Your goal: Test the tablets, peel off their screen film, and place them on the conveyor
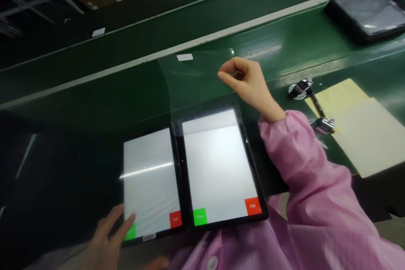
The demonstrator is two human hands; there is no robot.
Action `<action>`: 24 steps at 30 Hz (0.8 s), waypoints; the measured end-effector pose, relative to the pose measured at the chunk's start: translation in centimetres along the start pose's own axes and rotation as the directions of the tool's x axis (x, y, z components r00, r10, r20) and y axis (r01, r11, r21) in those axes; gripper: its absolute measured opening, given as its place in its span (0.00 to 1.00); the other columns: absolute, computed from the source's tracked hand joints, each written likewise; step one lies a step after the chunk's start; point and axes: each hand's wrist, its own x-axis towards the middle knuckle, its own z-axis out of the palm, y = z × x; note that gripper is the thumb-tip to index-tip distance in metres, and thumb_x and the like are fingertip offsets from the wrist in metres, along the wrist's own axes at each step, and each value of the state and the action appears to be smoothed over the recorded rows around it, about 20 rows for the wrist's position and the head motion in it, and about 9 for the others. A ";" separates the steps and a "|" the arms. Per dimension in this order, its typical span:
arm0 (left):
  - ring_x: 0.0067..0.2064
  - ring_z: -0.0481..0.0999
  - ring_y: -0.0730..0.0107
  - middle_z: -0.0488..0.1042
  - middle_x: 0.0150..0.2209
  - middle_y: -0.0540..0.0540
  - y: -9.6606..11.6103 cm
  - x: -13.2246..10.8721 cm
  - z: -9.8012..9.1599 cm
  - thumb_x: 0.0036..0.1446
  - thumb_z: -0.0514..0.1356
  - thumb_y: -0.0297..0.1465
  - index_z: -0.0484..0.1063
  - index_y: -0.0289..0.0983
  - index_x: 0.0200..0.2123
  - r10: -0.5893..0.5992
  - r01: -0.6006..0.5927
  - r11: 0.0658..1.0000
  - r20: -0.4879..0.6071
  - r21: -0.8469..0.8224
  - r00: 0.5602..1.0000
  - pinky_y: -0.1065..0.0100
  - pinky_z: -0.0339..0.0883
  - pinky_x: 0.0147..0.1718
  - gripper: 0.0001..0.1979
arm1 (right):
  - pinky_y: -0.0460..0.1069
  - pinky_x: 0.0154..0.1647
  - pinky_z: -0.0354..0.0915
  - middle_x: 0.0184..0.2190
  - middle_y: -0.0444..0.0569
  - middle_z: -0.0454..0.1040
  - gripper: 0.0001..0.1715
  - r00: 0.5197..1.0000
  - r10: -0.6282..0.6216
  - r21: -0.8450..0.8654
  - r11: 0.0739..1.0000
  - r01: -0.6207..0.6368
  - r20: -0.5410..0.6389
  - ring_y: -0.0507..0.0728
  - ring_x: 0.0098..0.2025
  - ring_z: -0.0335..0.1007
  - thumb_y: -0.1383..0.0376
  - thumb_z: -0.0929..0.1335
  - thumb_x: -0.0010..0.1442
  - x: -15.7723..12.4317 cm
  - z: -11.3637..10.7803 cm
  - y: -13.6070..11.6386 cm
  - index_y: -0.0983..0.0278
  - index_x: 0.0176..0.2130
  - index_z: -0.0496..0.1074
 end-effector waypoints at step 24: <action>0.43 0.68 0.55 0.67 0.44 0.41 5.3 8.9 -1.7 0.63 0.50 0.67 0.66 0.38 0.57 0.243 -0.254 0.962 -0.104 -0.101 0.964 0.52 0.66 0.46 0.40 | 0.55 0.35 0.69 0.33 0.48 0.79 0.12 0.999 -0.023 -0.033 0.999 0.025 0.049 0.58 0.35 0.73 0.59 0.80 0.60 0.0 -0.3 -1.5 0.57 0.31 0.76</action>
